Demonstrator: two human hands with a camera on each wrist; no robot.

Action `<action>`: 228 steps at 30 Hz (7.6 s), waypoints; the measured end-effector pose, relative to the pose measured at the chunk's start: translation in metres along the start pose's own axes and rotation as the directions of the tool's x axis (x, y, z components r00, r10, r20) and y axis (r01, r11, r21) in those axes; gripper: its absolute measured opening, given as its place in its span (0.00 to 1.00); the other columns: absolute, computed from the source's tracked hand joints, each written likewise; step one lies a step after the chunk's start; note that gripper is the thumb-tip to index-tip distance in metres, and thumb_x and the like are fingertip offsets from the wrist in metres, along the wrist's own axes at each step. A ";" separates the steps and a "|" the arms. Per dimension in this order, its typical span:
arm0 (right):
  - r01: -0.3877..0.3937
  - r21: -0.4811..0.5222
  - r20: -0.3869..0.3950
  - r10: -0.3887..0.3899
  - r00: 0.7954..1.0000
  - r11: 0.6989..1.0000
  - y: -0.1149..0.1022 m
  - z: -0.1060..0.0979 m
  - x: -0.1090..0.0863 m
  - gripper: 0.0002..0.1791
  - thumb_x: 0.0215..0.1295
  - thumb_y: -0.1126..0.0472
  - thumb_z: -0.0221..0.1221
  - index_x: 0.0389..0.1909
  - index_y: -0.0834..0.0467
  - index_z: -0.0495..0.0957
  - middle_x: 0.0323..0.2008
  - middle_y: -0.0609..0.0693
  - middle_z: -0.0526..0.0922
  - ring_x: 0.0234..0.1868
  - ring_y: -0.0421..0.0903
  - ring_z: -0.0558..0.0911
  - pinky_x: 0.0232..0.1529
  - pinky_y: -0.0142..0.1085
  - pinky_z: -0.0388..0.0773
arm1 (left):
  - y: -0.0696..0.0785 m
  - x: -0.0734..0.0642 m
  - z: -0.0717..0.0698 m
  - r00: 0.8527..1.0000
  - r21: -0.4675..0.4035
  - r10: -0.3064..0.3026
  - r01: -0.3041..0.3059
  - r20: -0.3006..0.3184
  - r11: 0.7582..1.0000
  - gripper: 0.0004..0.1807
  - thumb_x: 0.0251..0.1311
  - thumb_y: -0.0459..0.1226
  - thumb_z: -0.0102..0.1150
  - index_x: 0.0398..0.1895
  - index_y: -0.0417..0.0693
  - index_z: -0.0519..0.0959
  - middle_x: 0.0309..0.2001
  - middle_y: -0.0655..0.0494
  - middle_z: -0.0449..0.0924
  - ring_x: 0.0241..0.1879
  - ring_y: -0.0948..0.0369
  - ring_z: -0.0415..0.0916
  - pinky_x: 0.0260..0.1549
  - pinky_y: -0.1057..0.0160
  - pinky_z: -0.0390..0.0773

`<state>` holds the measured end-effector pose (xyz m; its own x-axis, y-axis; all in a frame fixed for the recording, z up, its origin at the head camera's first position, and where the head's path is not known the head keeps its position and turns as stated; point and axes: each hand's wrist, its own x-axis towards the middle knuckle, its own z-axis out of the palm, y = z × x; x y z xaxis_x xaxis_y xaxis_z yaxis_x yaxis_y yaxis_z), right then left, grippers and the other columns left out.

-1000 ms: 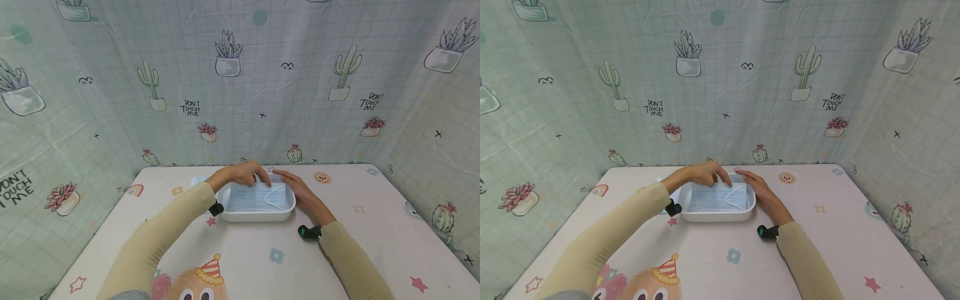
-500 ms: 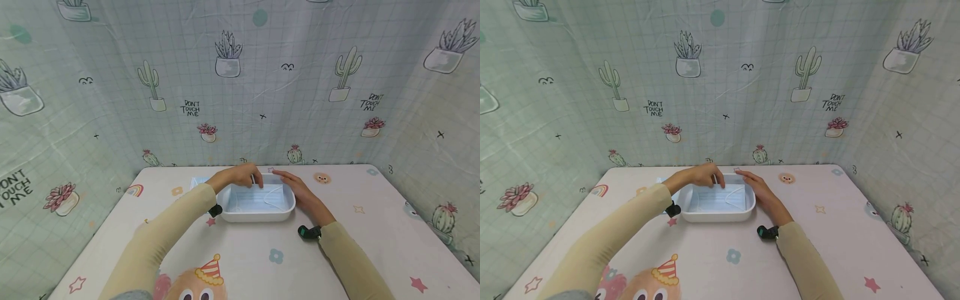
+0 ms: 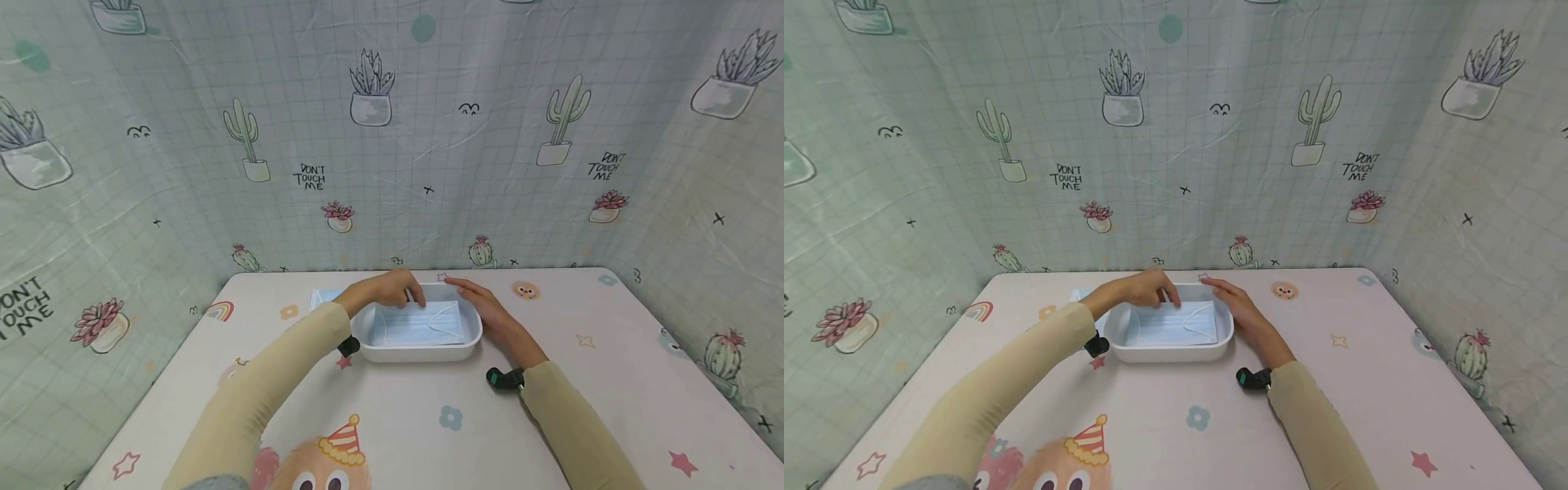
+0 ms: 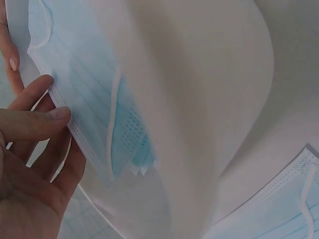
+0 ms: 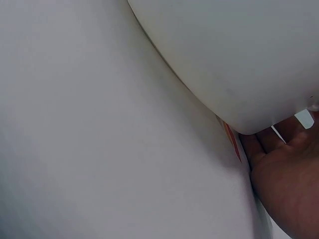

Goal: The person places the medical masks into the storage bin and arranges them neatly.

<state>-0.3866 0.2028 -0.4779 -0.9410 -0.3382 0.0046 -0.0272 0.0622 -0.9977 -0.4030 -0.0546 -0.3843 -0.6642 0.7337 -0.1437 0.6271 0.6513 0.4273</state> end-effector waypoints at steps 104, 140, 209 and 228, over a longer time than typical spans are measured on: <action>-0.001 0.037 -0.012 0.001 1.000 0.999 0.001 0.004 0.005 0.25 0.84 0.53 0.44 0.77 0.50 0.66 0.82 0.48 0.58 0.82 0.55 0.57 0.80 0.55 0.55 | -0.130 -0.165 0.052 0.525 -0.621 -0.745 0.438 -0.411 0.650 0.35 0.58 0.39 0.74 0.67 0.38 0.72 0.58 0.35 0.80 0.52 0.43 0.80 0.51 0.50 0.80; 0.003 0.008 -0.040 -0.003 0.999 1.000 -0.001 0.006 0.004 0.25 0.84 0.57 0.43 0.77 0.53 0.65 0.83 0.50 0.55 0.84 0.56 0.53 0.82 0.56 0.49 | -0.128 -0.164 0.046 0.575 -0.682 -0.740 0.385 -0.349 0.621 0.40 0.54 0.25 0.66 0.73 0.46 0.68 0.60 0.34 0.76 0.43 0.52 0.76 0.34 0.67 0.78; 0.015 0.009 -0.048 -0.015 0.999 1.000 0.002 0.007 0.008 0.25 0.84 0.56 0.44 0.77 0.52 0.66 0.83 0.49 0.55 0.82 0.56 0.56 0.81 0.55 0.53 | -0.114 -0.171 0.020 0.508 -0.793 -0.761 0.222 -0.403 0.568 0.26 0.66 0.31 0.58 0.69 0.47 0.77 0.68 0.43 0.74 0.57 0.51 0.74 0.39 0.67 0.78; 0.020 -0.010 -0.048 -0.021 0.999 1.000 0.003 0.007 0.009 0.25 0.84 0.56 0.43 0.78 0.53 0.65 0.83 0.49 0.54 0.83 0.56 0.53 0.82 0.56 0.50 | -0.098 -0.170 0.012 0.493 -0.789 -0.743 0.166 -0.453 0.592 0.25 0.67 0.32 0.58 0.68 0.47 0.77 0.70 0.44 0.72 0.60 0.48 0.74 0.46 0.64 0.80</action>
<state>-0.3924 0.1937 -0.4818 -0.9554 -0.2939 0.0284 -0.0494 0.0645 -0.9967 -0.3461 -0.2407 -0.4126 -0.9777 -0.2094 0.0161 -0.0606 0.3548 0.9330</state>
